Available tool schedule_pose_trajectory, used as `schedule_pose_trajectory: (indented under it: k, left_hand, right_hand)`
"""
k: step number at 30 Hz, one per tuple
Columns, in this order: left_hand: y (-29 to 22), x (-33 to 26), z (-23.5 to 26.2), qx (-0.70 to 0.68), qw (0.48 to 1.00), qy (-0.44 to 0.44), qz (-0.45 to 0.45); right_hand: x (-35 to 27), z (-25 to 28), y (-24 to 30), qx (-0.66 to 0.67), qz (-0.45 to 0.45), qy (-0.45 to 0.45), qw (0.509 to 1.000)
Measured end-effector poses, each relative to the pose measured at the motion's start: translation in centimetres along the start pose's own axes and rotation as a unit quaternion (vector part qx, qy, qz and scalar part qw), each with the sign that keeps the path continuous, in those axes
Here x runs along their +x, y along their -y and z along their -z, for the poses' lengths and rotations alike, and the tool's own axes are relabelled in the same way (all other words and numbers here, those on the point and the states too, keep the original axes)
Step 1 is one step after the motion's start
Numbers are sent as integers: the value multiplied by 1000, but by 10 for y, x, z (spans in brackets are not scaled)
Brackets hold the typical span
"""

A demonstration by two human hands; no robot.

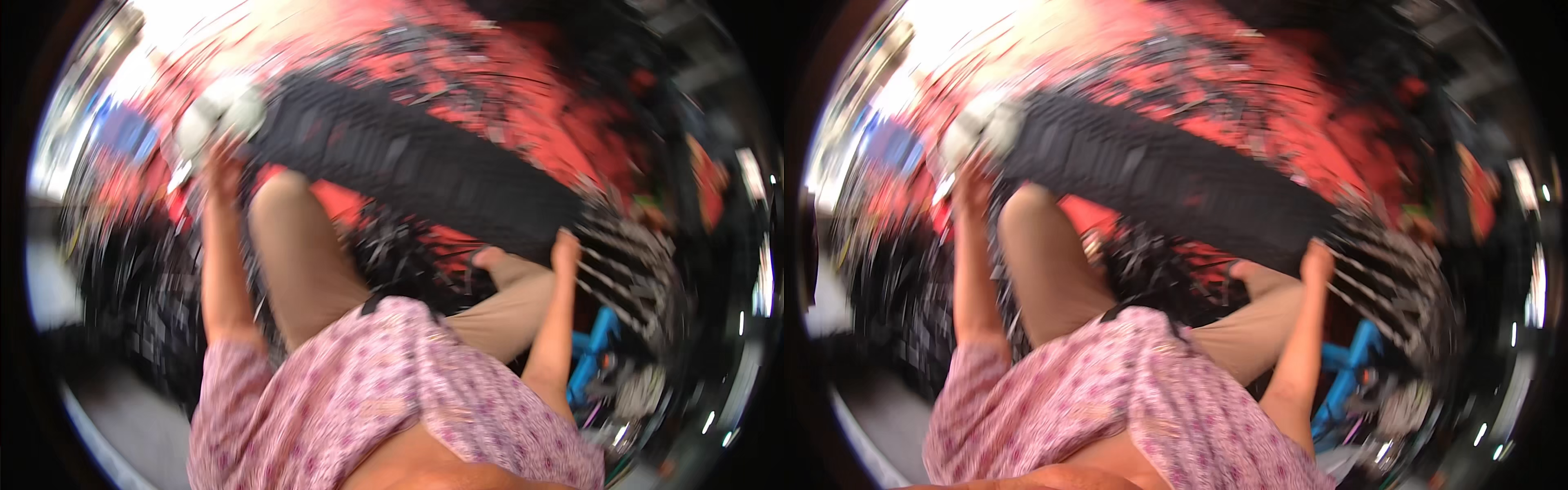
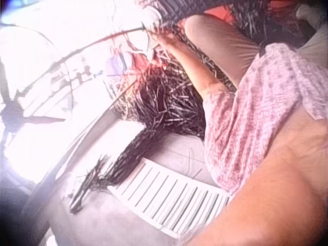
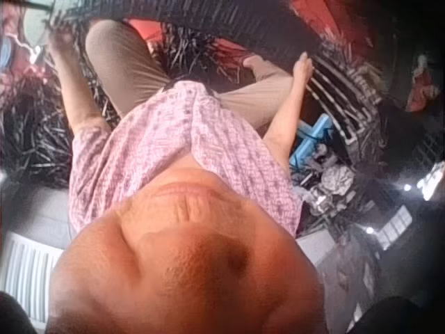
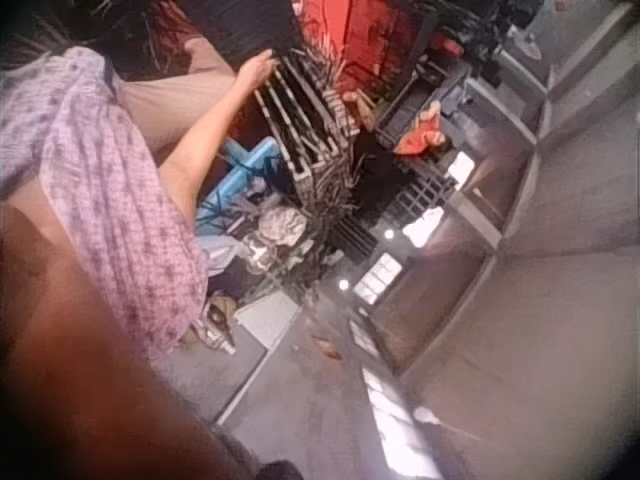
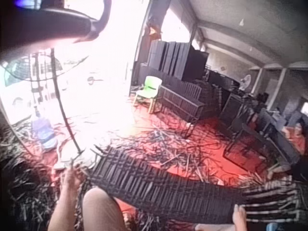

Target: The person weaves a black plastic mat by hand, interlacing strips through a frame and adjusting the weave. They occasionally reposition the mat and continue weaving across its surface.

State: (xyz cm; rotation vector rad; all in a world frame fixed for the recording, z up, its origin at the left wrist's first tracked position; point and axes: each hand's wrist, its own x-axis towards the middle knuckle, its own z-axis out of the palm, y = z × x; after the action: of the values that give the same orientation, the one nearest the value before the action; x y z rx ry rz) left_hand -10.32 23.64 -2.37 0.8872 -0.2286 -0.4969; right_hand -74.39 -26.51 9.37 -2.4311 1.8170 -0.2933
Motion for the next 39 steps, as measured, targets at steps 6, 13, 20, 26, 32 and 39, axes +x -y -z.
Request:
schedule_pose_trajectory:
  k: [6, 13, 20, 26, 32, 39]
  left_hand:
    - [-15, 30, 138, 396, 833, -144, -359]
    - [-15, -37, -166, 471, 813, -155, -306]
    - [82, -151, -374, 513, 762, 144, -369]
    - [137, -183, -431, 585, 666, 301, -352]
    - [166, -176, -418, 668, 579, 286, -370]
    - [171, -178, -428, 667, 572, 279, -388]
  right_hand:
    - [-2, 28, 20, 70, -18, -140, 987]
    - [-59, 36, -67, 122, -150, -173, 966]
    - [-165, -55, -167, 174, -211, -150, 950]
    - [-266, -174, -231, -23, -148, 197, 969]
    - [-311, -206, -146, 477, -256, -32, 840]
    - [-296, -215, -137, 366, -253, 190, 875]
